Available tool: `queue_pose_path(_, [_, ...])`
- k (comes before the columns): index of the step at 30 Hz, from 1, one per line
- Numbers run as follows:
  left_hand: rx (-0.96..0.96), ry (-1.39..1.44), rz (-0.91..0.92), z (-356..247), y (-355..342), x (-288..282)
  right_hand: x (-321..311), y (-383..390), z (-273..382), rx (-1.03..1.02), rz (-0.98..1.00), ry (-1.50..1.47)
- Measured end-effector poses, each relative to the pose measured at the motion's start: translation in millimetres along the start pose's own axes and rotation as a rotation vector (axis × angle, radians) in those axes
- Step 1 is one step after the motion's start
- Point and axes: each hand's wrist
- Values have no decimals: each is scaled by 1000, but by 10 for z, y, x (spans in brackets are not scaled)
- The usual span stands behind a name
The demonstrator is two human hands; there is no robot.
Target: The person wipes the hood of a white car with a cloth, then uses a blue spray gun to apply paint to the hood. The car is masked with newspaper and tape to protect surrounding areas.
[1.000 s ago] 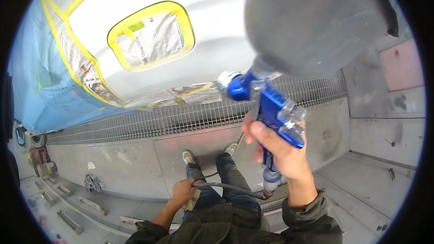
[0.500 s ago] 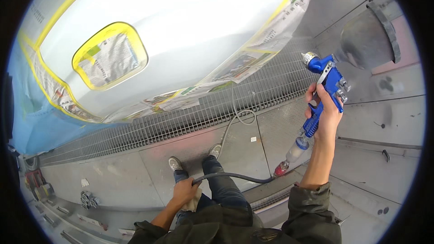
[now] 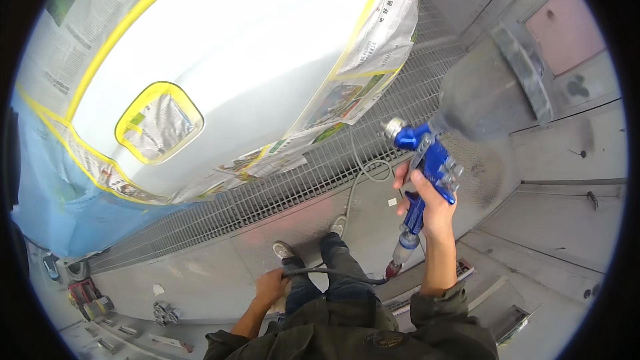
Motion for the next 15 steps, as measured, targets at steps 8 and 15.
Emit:
queue_pose_path(8, [-21,-114,76,465,354,55,-20,595,-367,108,16,-190])
queue_pose_path(15, [116,-288,180,923,375,-104,363,1084,-329,32,54,-203])
Point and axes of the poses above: each hand's wrist, its own y-axis away from the middle knuckle, its own x-axis out of the palm, z = x × y, and after that the axes turned 9 degrees about z, right-handed
